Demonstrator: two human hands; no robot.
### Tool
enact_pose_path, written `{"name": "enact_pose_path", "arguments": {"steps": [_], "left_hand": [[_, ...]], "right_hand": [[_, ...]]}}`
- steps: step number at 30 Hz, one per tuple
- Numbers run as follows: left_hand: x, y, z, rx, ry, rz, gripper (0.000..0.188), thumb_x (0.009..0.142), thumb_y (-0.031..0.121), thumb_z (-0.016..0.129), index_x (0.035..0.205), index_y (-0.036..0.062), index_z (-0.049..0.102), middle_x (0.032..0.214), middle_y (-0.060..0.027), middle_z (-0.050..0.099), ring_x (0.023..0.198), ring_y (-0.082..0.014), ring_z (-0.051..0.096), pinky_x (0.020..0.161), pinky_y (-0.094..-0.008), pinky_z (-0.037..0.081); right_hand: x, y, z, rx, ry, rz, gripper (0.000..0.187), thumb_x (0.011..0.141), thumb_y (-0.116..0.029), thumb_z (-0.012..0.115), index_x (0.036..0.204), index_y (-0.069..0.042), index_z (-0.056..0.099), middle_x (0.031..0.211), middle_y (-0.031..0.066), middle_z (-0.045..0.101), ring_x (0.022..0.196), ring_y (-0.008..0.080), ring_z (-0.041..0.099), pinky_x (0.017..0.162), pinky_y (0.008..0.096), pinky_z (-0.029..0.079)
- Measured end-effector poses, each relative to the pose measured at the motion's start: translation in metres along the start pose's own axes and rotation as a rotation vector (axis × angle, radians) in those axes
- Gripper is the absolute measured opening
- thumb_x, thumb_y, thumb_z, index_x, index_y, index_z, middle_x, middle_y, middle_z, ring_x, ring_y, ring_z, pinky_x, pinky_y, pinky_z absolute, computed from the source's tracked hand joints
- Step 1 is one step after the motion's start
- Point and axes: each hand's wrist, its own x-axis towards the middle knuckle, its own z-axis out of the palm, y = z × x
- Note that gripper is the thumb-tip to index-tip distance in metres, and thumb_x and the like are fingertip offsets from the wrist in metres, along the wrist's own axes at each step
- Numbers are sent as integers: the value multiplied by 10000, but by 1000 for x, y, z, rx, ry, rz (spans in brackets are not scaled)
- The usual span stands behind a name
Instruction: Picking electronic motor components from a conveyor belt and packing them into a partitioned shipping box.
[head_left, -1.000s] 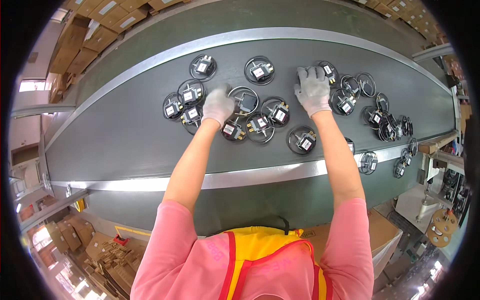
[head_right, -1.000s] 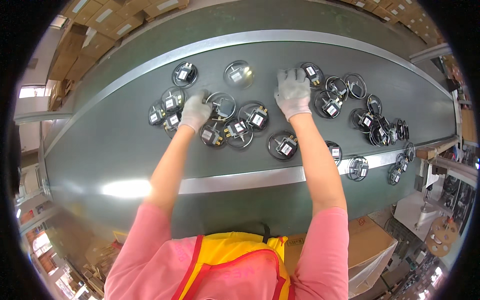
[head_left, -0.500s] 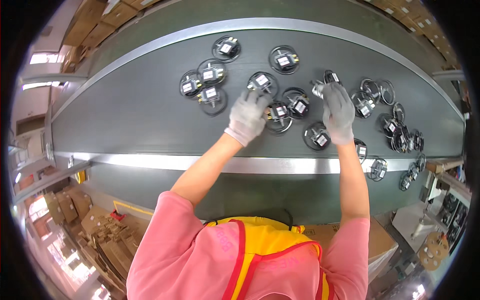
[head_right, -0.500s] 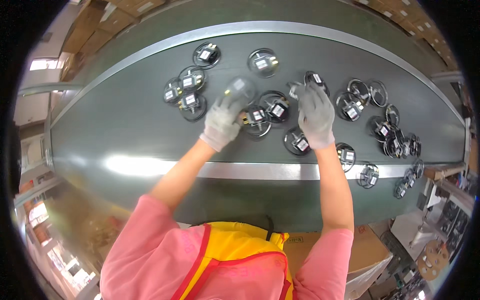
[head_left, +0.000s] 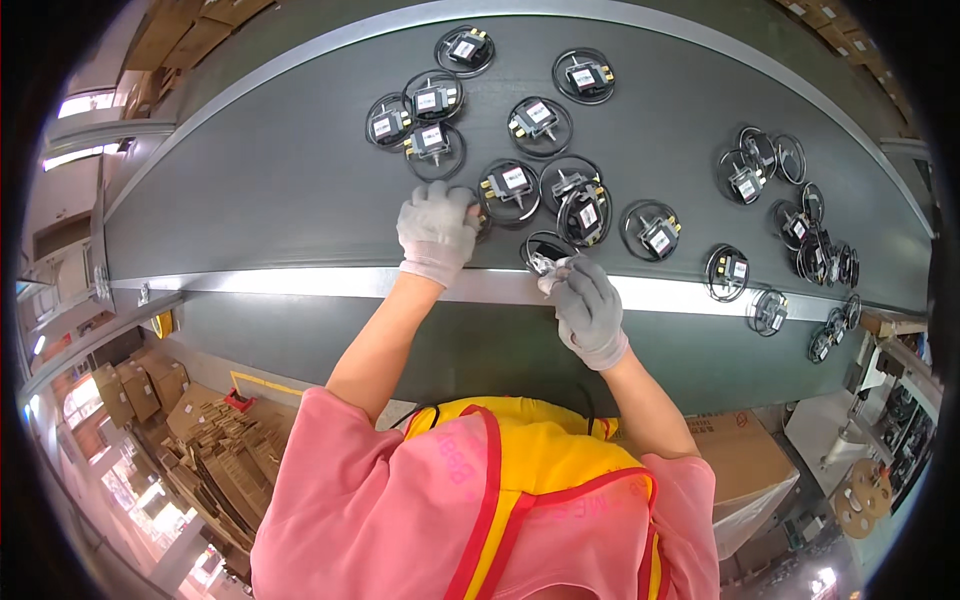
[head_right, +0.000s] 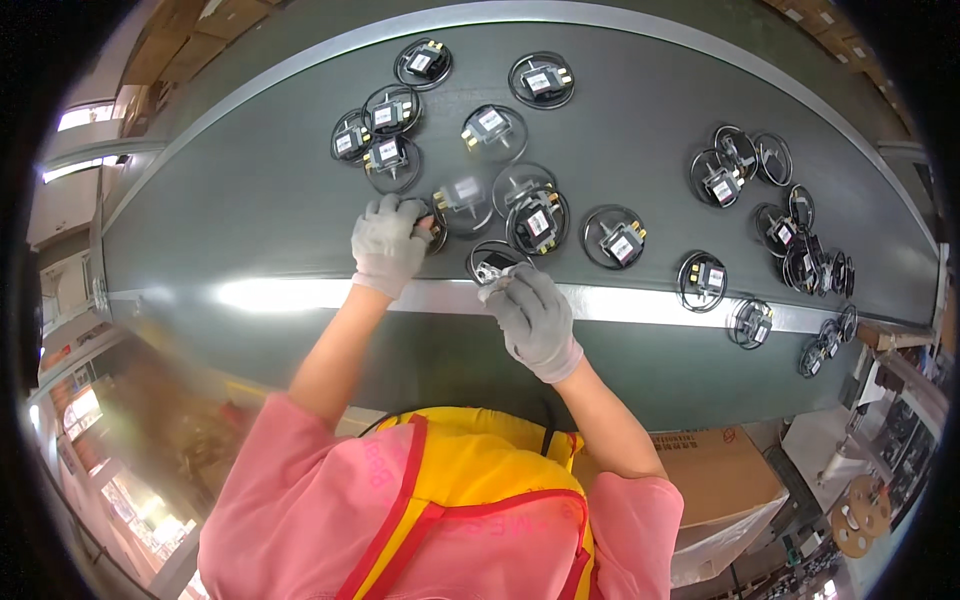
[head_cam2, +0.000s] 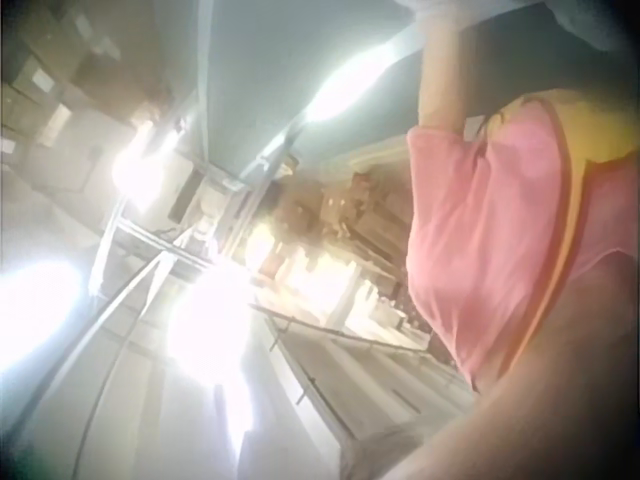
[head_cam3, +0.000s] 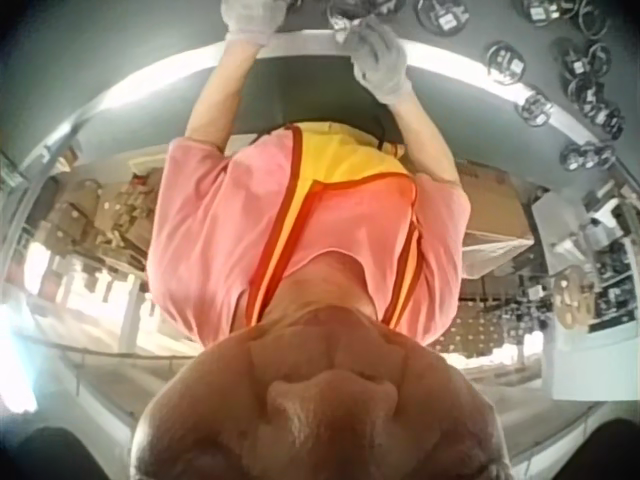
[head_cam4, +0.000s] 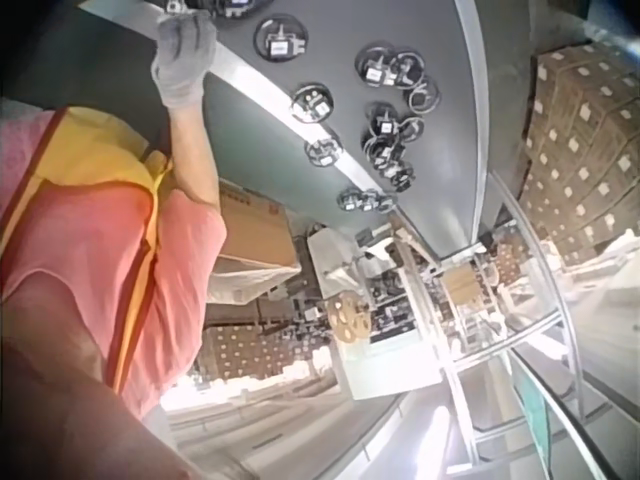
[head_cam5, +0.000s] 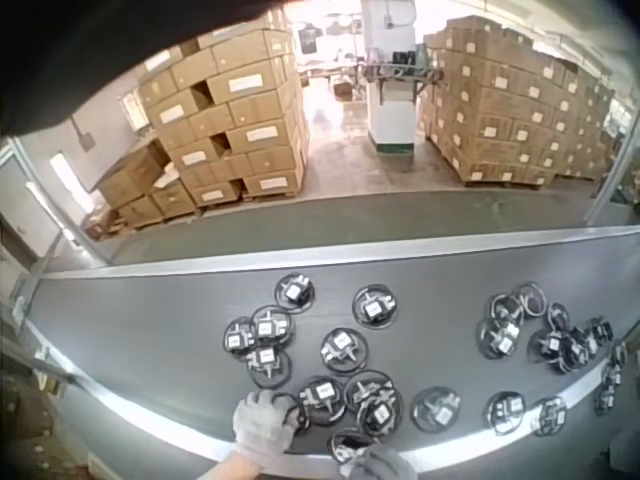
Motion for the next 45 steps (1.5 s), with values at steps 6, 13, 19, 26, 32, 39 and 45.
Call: {"name": "enact_pose_path", "arguments": {"steps": [6, 13, 19, 26, 32, 39, 45], "left_hand": [[-9, 28, -8, -223, 241, 204, 334, 681, 109, 708, 1005, 114, 627, 1033, -90, 577, 971, -329, 554, 786, -442, 477], [37, 77, 16, -439, 350, 391, 580, 666, 45, 691, 1223, 103, 541, 1198, -137, 557, 1049, -387, 548, 878, -460, 483], [54, 96, 13, -500, -255, 58, 414, 769, 150, 694, 1152, 50, 572, 1139, -213, 604, 1055, -385, 578, 858, -446, 487], [-23, 89, -2, -537, -400, -174, 231, 784, 159, 690, 938, 0, 624, 945, -223, 658, 894, -391, 626, 778, -428, 499], [-29, 57, -11, -380, -9, 118, 181, 777, 129, 685, 946, 102, 628, 944, -136, 645, 825, -353, 632, 701, -429, 509], [51, 107, 3, -573, 219, 407, 166, 789, 105, 639, 955, 105, 639, 1023, -119, 613, 942, -333, 597, 752, -435, 504], [80, 153, 19, -220, -177, 541, 283, 752, 180, 713, 1013, 114, 626, 1088, -107, 561, 1021, -325, 555, 859, -428, 490]], "right_hand": [[-27, 4, -16, -322, 23, 183, 302, 742, 52, 588, 1035, -21, 591, 984, 166, 617, 921, 390, 606, 766, 444, 522], [-33, 8, -41, -413, 35, 262, 248, 786, 49, 583, 1028, -3, 582, 1008, 165, 610, 916, 383, 598, 782, 415, 516], [-13, 16, -48, 643, 849, 1131, 132, 928, -8, 510, 1050, 36, 535, 968, 112, 589, 921, 203, 621, 761, 339, 591], [3, 23, -34, 961, 487, 1076, 111, 925, -30, 522, 1018, 20, 555, 910, 92, 594, 852, 180, 641, 713, 328, 586], [3, 9, -23, 920, 174, 1064, 135, 922, -15, 511, 1036, 30, 568, 866, 71, 607, 820, 161, 635, 704, 298, 562], [2, 34, -9, 874, 301, 1243, 150, 926, -76, 501, 1027, -4, 584, 1002, 98, 610, 841, 234, 648, 697, 336, 557], [-22, 41, -23, -640, -84, 591, 325, 809, -154, 626, 1125, -93, 588, 1126, 93, 589, 948, 316, 593, 779, 420, 513]]}}
